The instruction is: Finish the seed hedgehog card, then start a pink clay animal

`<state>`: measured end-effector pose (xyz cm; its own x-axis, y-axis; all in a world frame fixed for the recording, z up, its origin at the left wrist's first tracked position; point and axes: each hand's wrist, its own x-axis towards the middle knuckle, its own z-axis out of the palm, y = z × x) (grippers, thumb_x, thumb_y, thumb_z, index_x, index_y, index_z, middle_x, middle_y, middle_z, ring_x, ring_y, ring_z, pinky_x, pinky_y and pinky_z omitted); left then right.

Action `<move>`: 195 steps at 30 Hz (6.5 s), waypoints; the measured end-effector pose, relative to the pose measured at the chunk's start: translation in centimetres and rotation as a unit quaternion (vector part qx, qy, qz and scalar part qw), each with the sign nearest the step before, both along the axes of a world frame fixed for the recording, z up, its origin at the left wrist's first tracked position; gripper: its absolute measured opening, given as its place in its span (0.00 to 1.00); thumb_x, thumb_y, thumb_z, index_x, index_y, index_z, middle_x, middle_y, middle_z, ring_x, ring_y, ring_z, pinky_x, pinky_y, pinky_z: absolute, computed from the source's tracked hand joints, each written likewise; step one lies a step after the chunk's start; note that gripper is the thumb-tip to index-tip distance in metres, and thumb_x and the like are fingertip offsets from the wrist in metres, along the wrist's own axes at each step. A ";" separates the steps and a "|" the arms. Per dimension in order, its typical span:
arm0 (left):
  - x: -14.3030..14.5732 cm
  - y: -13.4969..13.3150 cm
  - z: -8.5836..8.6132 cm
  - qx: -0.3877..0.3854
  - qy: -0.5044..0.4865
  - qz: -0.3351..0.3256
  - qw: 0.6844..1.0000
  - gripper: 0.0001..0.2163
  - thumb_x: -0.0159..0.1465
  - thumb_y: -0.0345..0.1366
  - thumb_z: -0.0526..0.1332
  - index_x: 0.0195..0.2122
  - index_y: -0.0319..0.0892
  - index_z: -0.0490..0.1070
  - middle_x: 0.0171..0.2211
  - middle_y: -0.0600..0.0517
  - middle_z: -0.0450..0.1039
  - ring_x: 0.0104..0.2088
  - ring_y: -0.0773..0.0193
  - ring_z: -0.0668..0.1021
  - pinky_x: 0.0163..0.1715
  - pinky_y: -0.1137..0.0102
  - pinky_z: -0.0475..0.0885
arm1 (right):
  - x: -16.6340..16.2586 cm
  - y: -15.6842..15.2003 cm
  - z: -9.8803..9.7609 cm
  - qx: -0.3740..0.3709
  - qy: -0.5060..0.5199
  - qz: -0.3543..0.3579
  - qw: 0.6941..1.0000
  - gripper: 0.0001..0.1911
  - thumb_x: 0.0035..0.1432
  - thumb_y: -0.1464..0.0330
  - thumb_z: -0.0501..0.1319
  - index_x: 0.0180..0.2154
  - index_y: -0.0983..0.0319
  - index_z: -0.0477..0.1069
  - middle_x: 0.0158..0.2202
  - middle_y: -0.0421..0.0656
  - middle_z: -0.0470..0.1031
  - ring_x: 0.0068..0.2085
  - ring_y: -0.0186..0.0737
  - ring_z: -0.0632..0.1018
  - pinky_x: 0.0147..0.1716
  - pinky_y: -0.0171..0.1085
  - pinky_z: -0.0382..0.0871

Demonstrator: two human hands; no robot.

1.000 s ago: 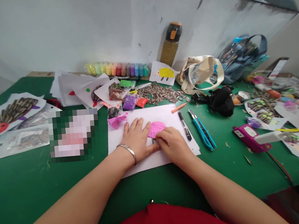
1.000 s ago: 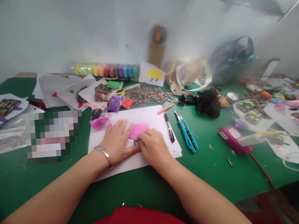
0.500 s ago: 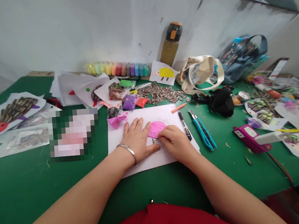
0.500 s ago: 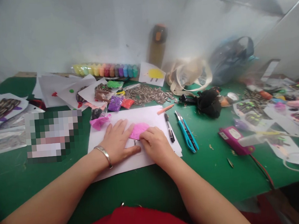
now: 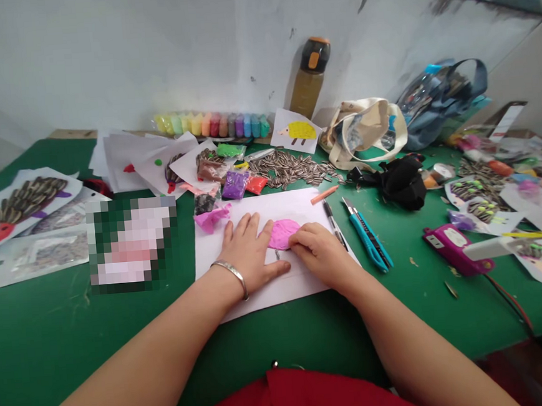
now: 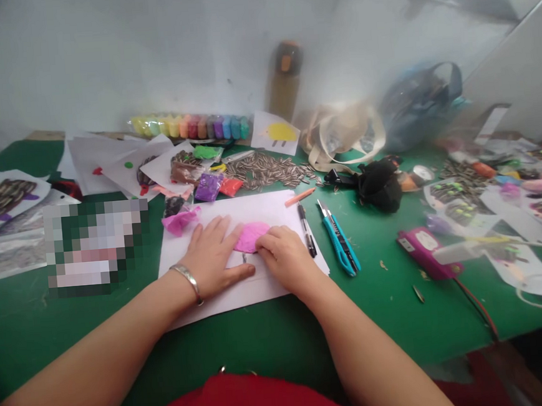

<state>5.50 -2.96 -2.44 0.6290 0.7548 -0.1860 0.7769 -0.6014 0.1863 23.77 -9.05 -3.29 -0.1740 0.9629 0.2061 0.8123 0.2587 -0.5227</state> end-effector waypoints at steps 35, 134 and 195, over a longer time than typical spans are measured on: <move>-0.1 0.0 -0.1 0.008 -0.003 -0.003 1.000 0.43 0.57 0.62 0.54 0.68 0.42 0.50 0.69 0.36 0.44 0.68 0.41 0.48 0.62 0.42 0.43 | 1.3 0.2 -0.2 0.006 0.062 -0.062 0.996 0.07 0.62 0.73 0.54 0.35 0.59 0.69 0.34 0.41 0.71 0.37 0.39 0.71 0.37 0.37 0.64; -2.8 2.3 1.8 -0.005 -0.013 -0.078 0.997 0.25 0.61 0.46 0.61 0.58 0.43 0.65 0.60 0.42 0.63 0.61 0.46 0.63 0.57 0.54 0.61 | -2.9 -0.2 0.6 0.023 0.008 -0.038 0.999 0.10 0.64 0.72 0.52 0.39 0.62 0.71 0.36 0.47 0.75 0.40 0.43 0.74 0.41 0.40 0.65; -2.6 1.3 2.5 0.024 -0.005 -0.054 0.998 0.27 0.58 0.44 0.61 0.58 0.43 0.66 0.55 0.42 0.67 0.54 0.44 0.68 0.53 0.53 0.64 | -7.4 1.6 1.7 -0.089 -0.137 -0.148 0.975 0.07 0.59 0.68 0.54 0.29 0.58 0.67 0.30 0.42 0.76 0.30 0.39 0.72 0.27 0.38 0.50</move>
